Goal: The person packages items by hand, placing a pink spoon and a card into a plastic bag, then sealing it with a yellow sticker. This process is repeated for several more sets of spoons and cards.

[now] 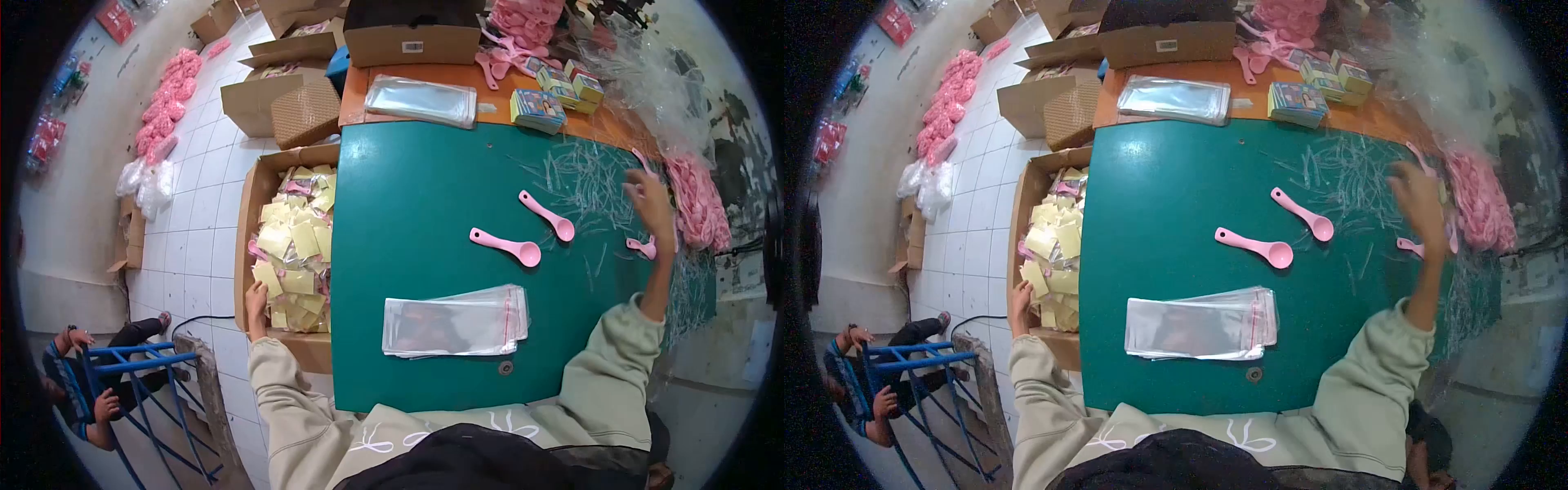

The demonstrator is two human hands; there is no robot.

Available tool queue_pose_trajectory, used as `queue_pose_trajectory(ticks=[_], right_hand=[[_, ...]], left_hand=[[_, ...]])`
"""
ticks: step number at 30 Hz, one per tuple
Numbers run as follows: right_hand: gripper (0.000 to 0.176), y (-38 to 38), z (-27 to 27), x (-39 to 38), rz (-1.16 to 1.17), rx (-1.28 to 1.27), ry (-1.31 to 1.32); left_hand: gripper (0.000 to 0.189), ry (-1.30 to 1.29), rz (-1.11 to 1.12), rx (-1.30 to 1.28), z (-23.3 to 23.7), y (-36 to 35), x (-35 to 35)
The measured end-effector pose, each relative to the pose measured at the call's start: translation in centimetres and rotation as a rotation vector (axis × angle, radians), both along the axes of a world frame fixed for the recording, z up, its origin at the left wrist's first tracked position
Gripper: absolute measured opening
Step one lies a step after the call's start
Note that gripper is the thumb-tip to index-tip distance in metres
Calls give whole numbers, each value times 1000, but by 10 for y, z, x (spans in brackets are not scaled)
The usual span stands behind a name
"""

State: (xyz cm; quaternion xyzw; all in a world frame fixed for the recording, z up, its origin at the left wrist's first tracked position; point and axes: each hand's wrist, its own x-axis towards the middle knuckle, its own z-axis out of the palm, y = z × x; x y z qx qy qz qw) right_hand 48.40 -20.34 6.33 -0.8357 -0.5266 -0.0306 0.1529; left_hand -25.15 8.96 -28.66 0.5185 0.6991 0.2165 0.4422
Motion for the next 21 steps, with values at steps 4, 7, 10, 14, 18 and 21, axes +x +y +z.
queue_pose_trajectory(ticks=[4, 7, 10, 14, 18, 21], right_hand=[[25, 53, -30, -152, 533, -70, 193], [29, 64, -42, -189, 604, -92, 141], [31, 64, -63, -190, 594, -80, 133], [31, 64, -52, -186, 578, -110, 235], [25, 69, -16, -178, 534, -10, 327], [20, 68, 10, -173, 472, 122, 436]], left_hand=[[47, -40, -41, -241, 18, -13, 27], [45, 147, -238, -166, -15, -11, 25], [40, 331, -311, 89, -33, 8, 30], [24, -24, -376, 501, 177, -25, 173], [12, -212, -921, 642, 308, -99, 285], [19, -186, -1280, 813, 304, -154, 339]])
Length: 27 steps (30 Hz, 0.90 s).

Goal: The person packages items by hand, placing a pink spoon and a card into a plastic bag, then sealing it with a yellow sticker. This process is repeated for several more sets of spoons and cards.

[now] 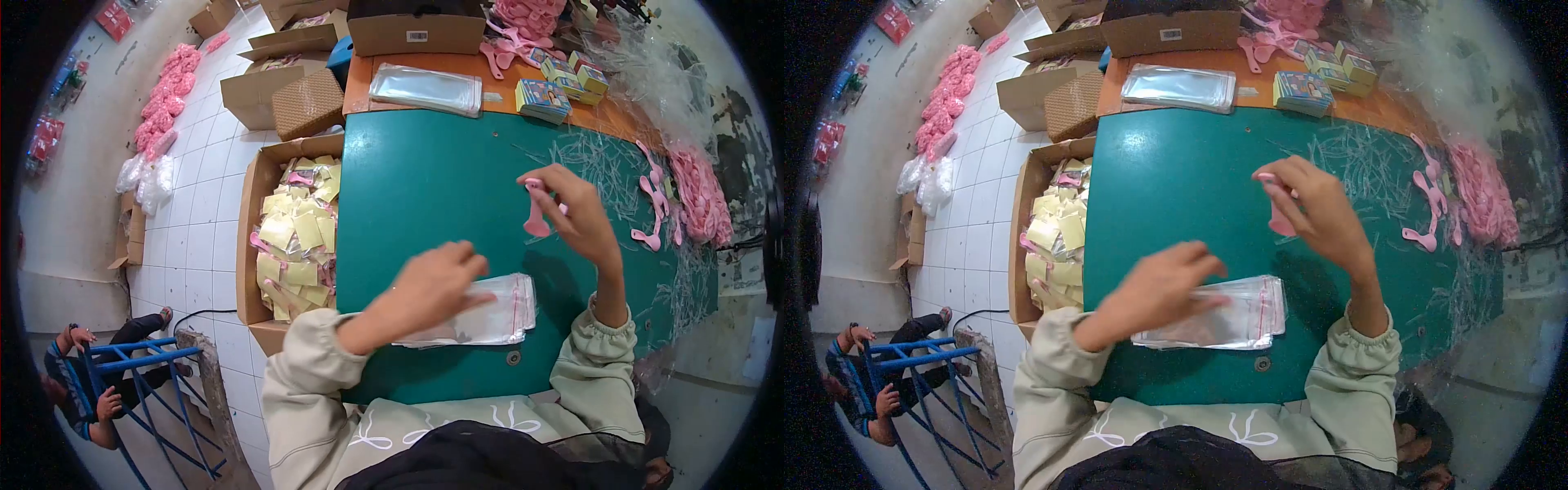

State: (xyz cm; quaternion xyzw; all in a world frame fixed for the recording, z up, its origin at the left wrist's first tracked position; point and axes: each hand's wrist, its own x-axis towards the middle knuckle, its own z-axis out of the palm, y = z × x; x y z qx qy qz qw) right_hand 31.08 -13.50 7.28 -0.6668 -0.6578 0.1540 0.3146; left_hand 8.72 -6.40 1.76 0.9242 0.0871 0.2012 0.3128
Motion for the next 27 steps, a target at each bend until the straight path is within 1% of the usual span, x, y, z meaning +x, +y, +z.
queue_pose_trajectory(ticks=[1, 3, 6, 9, 10, 13, 15, 17, 18, 20, 21, 23, 24, 26, 27], right_hand=[[18, -2, 4, 0, -43, 49, 15], [19, -7, 17, 0, -78, 23, 12], [18, -13, 26, 4, -101, 3, 58], [16, -15, 26, 9, -101, -23, 99], [15, -16, 25, 10, -103, -37, 105], [15, -20, 29, 8, -27, -189, 78], [16, -22, 29, 7, 80, -305, 115], [16, -20, 29, 5, 179, -404, 137], [16, -20, 22, 6, 193, -395, 72], [16, -20, 4, 10, 221, -375, -59], [16, -20, 6, 11, 213, -376, -29], [16, -19, 14, 14, 196, -382, 32], [17, -19, 19, 14, 84, -333, 92], [18, -20, 26, 15, -138, -234, 211], [20, -18, 27, 15, -189, -168, 244]], left_hand=[[21, 33, -10, 9, -10, -8, 11], [23, 97, -33, 27, -30, -16, 27], [23, 148, -102, -210, -38, -5, 27], [19, 143, -94, -363, -40, 5, 27], [17, 145, -89, -377, -40, 8, 26], [13, 169, -58, -433, -37, 11, 24], [12, 213, -12, -480, -35, 12, 24], [12, 158, -5, -562, -35, 14, 24], [12, 130, 0, -602, -34, 14, 23], [14, -47, -8, -848, -41, 15, 25], [15, -138, -12, -969, -44, 16, 25], [19, -138, -50, -1160, -47, 21, 23], [21, -140, -69, -1257, -47, 24, 22], [25, -112, -12, -1343, -39, 27, 20], [28, -98, 17, -1386, -36, 28, 19]])
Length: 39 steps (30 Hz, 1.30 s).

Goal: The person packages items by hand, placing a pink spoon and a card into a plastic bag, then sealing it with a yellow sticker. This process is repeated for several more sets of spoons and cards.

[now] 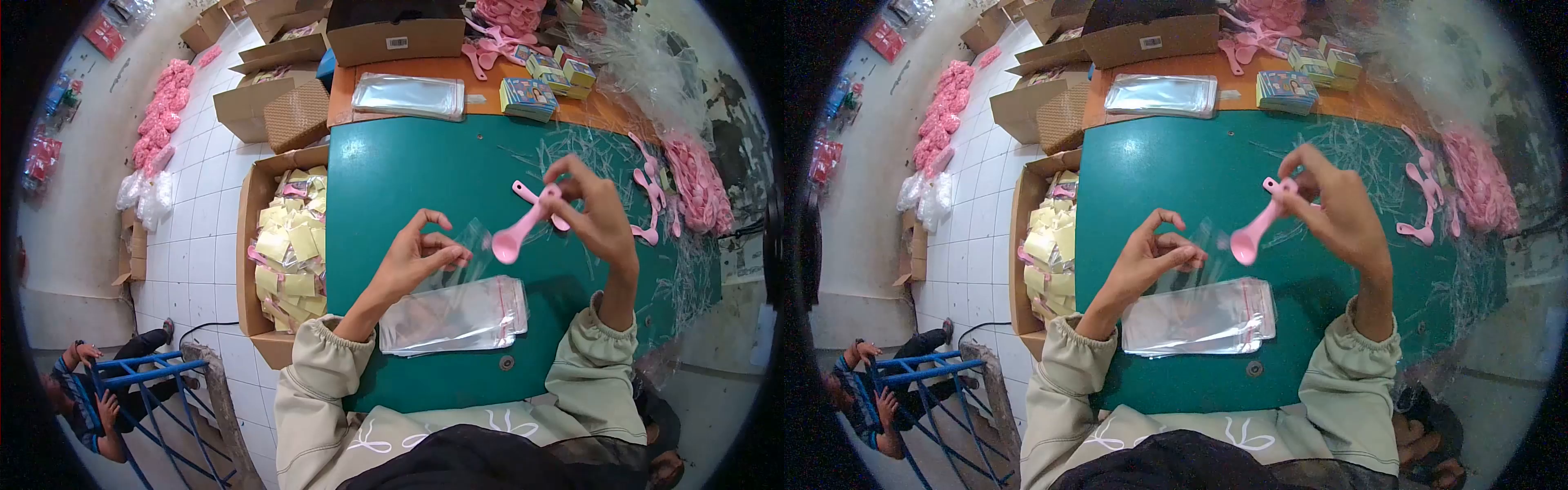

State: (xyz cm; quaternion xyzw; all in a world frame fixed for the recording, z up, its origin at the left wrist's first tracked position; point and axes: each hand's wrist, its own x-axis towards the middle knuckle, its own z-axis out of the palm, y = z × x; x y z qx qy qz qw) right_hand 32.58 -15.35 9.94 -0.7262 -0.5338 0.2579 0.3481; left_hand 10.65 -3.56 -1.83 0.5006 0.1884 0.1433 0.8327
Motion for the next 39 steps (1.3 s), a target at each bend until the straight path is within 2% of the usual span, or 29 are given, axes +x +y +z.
queue_pose_trajectory(ticks=[3, 9, 12, 15, 18, 21, 24, 27, 30, 32, 34, 35, 37, 39], right_hand=[[21, 4, -13, -7, -40, 260, -2], [20, 15, -20, -17, -142, 326, -175], [20, 15, -21, -19, -84, 417, 26], [21, 16, -24, -24, -91, 407, 106], [22, 17, -26, -31, -55, 373, 31], [23, 17, -28, -38, 1, 341, 107], [25, 16, -32, -41, 30, 404, 88], [22, 14, -27, -41, 4, 384, 35], [28, 30, -35, -29, 368, 532, -6], [36, 45, -33, -15, 492, 509, 183], [43, 71, -33, 23, 401, 422, 195], [46, 89, -37, 65, 246, 348, 113], [43, 128, -62, 152, -165, 110, -505], [41, 145, -105, 221, -375, -57, -708]], left_hand=[[31, 45, 81, 93, 3, 1, -1], [39, 21, 85, 73, 13, 2, -4], [39, 75, 121, 131, 12, 4, -4], [36, 51, 203, 112, 11, 2, -2], [33, 24, 204, 109, 15, 2, 1], [29, -41, 210, 131, 16, 0, 6], [29, 21, 60, 423, 8, 7, 5], [31, 76, -83, 373, 22, 14, 1], [32, -36, 95, 266, 47, 14, 5], [31, -81, 138, 264, 54, 18, 6], [30, -104, 174, 284, 53, 23, 5], [30, -102, 186, 304, 49, 25, 3], [29, -108, 196, 330, 48, 27, 1], [26, -124, 196, 343, 52, 26, -2]])
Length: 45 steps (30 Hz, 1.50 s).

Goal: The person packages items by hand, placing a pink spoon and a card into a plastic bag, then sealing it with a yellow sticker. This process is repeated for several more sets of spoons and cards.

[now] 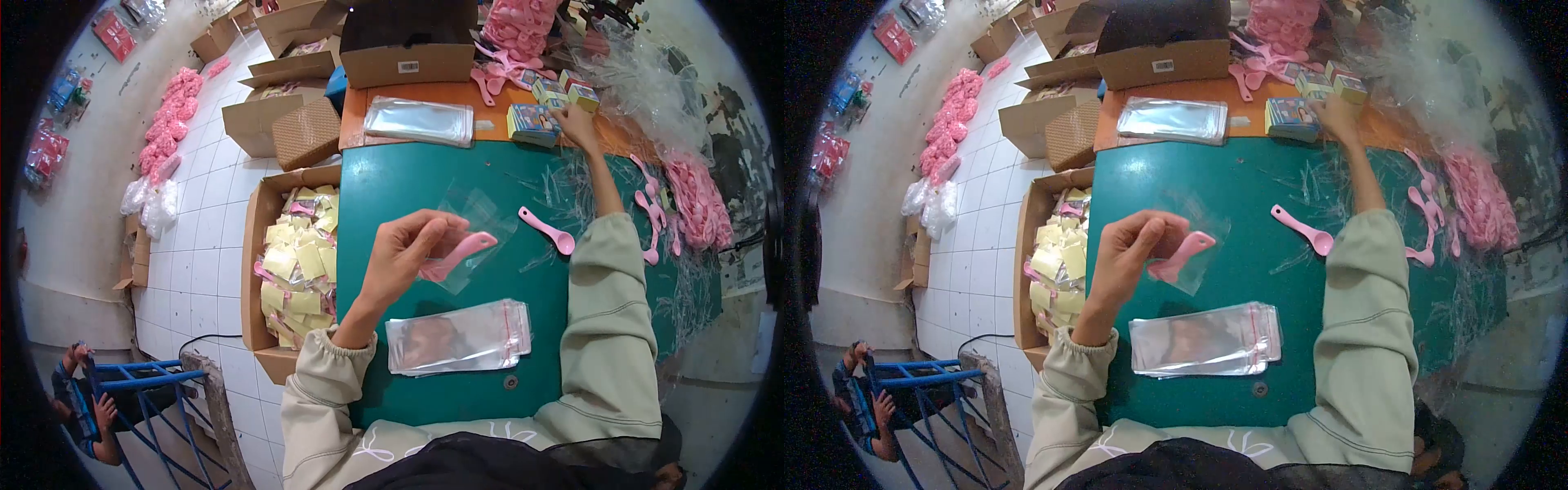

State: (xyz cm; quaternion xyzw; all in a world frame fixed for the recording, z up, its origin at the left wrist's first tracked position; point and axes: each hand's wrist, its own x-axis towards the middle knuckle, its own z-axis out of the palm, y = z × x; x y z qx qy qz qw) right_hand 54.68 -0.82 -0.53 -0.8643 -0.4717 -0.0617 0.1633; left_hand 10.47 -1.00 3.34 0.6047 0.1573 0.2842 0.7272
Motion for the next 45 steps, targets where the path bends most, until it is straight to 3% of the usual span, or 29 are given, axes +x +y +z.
queue_pose_trajectory(ticks=[6, 9, 12, 14, 16, 18, 20, 23, 26, 29, 33, 36, 42, 45], right_hand=[[31, -2, -10, -12, -74, 78, -307], [27, -7, -1, -14, -13, 103, -301], [23, -36, 50, -80, 230, 364, 36], [20, -59, 84, -131, 378, 366, 487], [17, -86, 117, -192, 522, 443, 780], [18, -106, 135, -230, 546, 464, 864], [15, -115, 140, -242, 662, 357, 543], [14, -118, 142, -248, 800, 206, 314], [14, -118, 139, -251, 821, 143, 307], [15, -122, 139, -253, 556, 353, 505], [15, -124, 134, -257, 624, 346, 446], [14, -124, 132, -260, 696, 256, 385], [14, -127, 130, -259, 677, 356, 299], [15, -130, 126, -262, 655, 320, 331]], left_hand=[[26, -41, -19, -12, -6, 7, -3], [36, -72, -6, 71, -6, 8, -6], [28, -219, -36, 184, -10, 12, -5], [28, -143, 0, 153, -2, 15, -7], [27, -116, 10, 97, 0, 13, -5], [26, -150, 10, 29, 0, 9, 2], [25, -89, 1, 37, 4, 6, 1], [29, 88, -16, 139, 7, 6, -5], [30, 186, -30, 196, 1, 8, -7], [26, 64, -24, 121, 5, 7, -5], [25, -34, -20, 47, 4, 3, -3], [24, 85, -8, 182, -2, 6, -5], [21, 213, -73, 347, 5, 6, -7], [21, 269, -126, 327, 10, 7, -8]])
